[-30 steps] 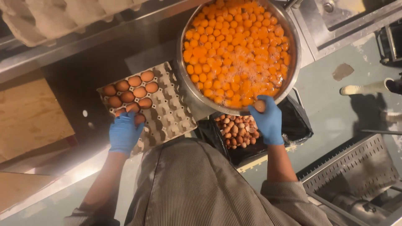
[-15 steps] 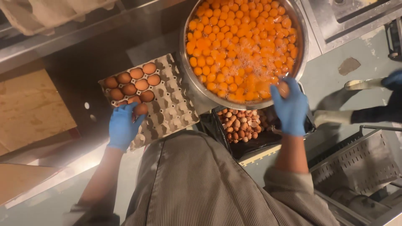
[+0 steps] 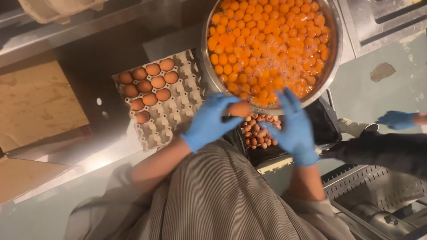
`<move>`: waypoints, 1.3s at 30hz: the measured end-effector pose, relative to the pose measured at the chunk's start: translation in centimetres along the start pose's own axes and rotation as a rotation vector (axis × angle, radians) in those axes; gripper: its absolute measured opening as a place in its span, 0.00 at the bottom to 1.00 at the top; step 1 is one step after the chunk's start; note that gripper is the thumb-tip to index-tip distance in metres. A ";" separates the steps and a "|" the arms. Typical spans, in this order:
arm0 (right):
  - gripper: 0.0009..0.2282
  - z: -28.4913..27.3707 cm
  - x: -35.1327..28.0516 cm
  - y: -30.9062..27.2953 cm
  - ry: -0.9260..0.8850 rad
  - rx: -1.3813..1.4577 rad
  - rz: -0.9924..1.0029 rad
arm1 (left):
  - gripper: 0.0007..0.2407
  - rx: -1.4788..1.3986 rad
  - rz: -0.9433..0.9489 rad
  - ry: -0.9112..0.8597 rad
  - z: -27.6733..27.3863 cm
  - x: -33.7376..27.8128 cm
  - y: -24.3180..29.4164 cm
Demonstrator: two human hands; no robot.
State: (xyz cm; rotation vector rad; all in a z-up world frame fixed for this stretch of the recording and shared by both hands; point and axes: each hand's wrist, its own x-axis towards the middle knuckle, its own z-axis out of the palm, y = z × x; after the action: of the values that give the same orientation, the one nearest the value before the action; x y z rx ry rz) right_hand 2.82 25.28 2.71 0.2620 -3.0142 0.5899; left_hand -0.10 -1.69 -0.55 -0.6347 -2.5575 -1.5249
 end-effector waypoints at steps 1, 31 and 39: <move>0.36 0.6 0.6 -2.1 0.011 0.057 -0.134 | 0.19 -0.017 -0.013 -0.053 1.2 0.3 0.4; 0.18 -0.7 4.1 5.7 0.397 -0.017 0.254 | 0.18 0.995 -0.374 -0.023 -9.0 -9.4 -20.3; 0.30 -2.9 0.4 2.7 0.063 -0.206 0.302 | 0.21 0.248 -0.411 0.304 -7.4 -6.0 -12.1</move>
State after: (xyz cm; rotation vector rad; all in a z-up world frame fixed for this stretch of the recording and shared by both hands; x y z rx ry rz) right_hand 2.04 28.84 4.46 -0.2215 -3.0399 0.2911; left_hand -0.39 -14.90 -8.55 0.1514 -2.6704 -1.2395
